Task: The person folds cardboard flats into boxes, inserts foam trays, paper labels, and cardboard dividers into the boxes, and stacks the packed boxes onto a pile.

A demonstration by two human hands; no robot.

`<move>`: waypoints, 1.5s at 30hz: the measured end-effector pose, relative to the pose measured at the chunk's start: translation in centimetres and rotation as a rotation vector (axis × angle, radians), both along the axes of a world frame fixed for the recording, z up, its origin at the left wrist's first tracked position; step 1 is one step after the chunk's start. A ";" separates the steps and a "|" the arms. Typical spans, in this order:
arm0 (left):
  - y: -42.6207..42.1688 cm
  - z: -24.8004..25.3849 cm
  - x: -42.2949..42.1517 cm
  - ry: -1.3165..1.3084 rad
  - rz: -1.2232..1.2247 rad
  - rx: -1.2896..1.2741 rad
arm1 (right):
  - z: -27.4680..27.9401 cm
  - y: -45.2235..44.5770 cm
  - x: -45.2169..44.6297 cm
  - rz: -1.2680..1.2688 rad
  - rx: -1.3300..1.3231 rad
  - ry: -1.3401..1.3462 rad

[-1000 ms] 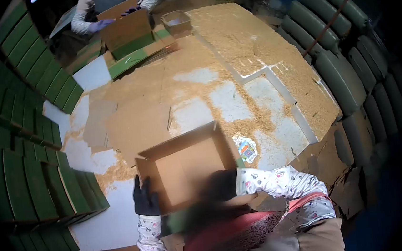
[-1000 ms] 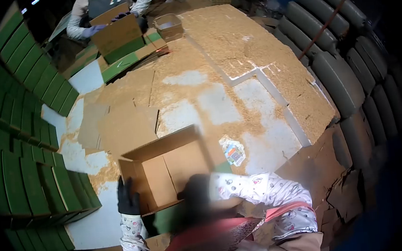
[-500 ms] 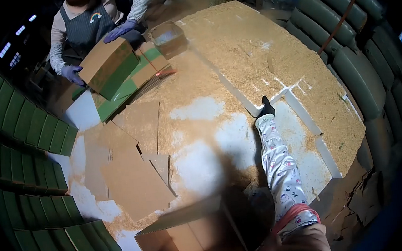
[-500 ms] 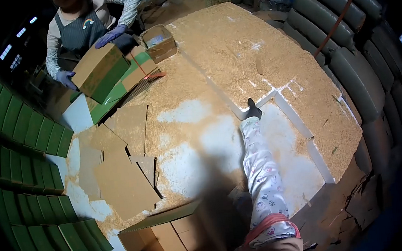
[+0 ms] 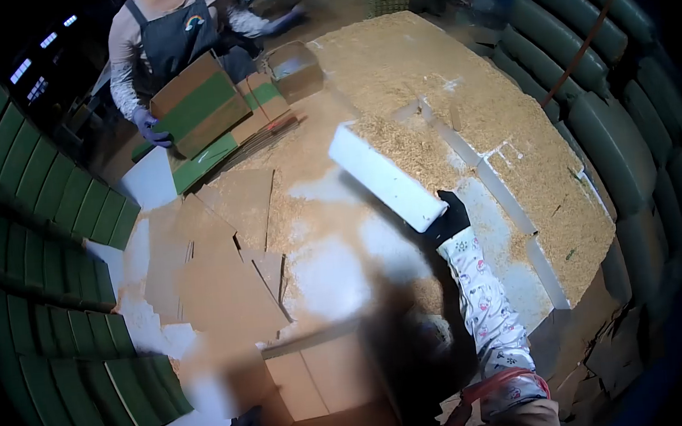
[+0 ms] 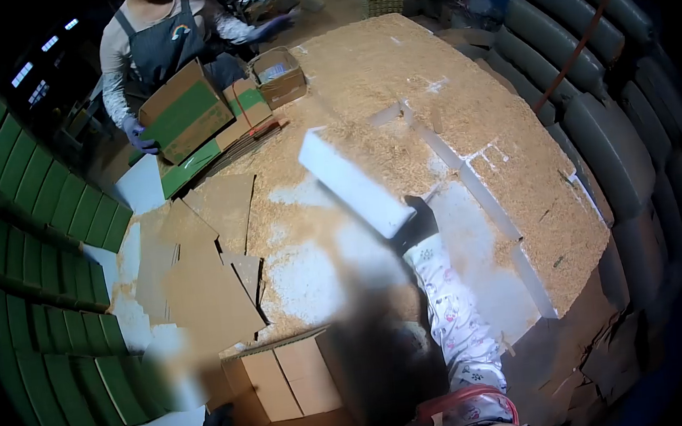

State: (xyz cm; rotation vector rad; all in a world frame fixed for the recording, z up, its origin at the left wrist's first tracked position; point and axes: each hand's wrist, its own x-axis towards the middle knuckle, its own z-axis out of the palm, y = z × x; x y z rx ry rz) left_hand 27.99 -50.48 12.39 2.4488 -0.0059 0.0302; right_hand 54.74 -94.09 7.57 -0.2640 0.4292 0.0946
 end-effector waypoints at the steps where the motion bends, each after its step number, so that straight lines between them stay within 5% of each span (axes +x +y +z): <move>1: 0.3 0.0 -0.3 0.067 0.020 0.006 | 2.4 1.3 -1.9 0.055 -0.021 -0.003; 10: 1.0 -1.2 2.8 -0.033 -0.092 -0.193 | 13.0 12.7 -14.1 0.334 -0.435 -0.330; 14: 3.0 -5.6 6.5 0.223 0.040 -1.270 | 12.0 14.8 -17.9 0.456 -0.709 -0.513; 17: 0.9 -0.9 5.1 0.409 0.147 -1.845 | 11.7 14.5 -20.7 0.583 -0.944 -0.541; 19: 1.8 -5.3 5.8 0.422 -0.110 -1.460 | 11.3 14.0 -22.1 0.701 -0.987 -0.537; 23: 2.5 -9.1 4.5 -0.070 -0.200 -0.619 | 9.7 13.3 -24.3 0.846 -0.952 -0.424; 25: 2.7 -9.6 3.8 -0.107 -0.214 -0.638 | 6.7 12.5 -24.4 0.930 -1.229 -0.420; 26: 3.3 -10.2 3.7 -0.048 -0.192 -0.911 | 6.4 12.9 -24.3 1.016 -1.165 -0.218; 27: 2.7 -6.0 2.7 -0.181 -0.283 -0.329 | 3.9 12.5 -24.0 0.969 -1.293 -0.299; 29: 3.8 -2.7 2.8 0.212 -0.234 -0.631 | 0.9 11.6 -23.3 1.020 -2.013 -0.469; 31: 4.9 -2.2 3.5 0.223 -0.183 -1.039 | 3.9 15.0 -23.2 1.227 -2.449 -0.352; 33: 6.0 -2.3 6.4 0.319 0.039 -1.043 | 2.3 16.3 -23.1 1.270 -2.658 -0.399; 35: 7.0 -7.4 11.6 0.042 0.026 -0.760 | 0.8 17.3 -22.2 1.630 -2.765 -0.546; 36: 7.9 -9.4 14.7 0.049 0.022 -0.505 | 0.0 16.7 -21.6 1.638 -2.445 -0.658; 37: 8.5 -11.6 17.4 0.015 0.076 -0.352 | 3.8 18.3 -21.7 1.579 -2.509 -0.502; 39: 8.6 -10.5 20.6 0.047 0.055 -0.065 | 8.0 18.4 -22.6 0.937 -2.513 -0.515; 40: 10.3 -14.4 22.8 -0.055 0.043 0.122 | 9.0 17.4 -22.7 0.547 -2.471 -0.503; 41: 10.5 -14.4 24.0 0.085 -0.019 0.584 | 9.4 15.8 -22.5 0.164 -2.415 -0.457; 43: 10.2 -13.8 26.8 0.452 0.038 0.830 | 8.6 11.6 -22.4 -0.127 -2.320 -0.231; 45: 11.4 -15.1 27.7 0.539 0.032 0.813 | 5.2 7.2 -23.0 -0.064 -2.211 0.095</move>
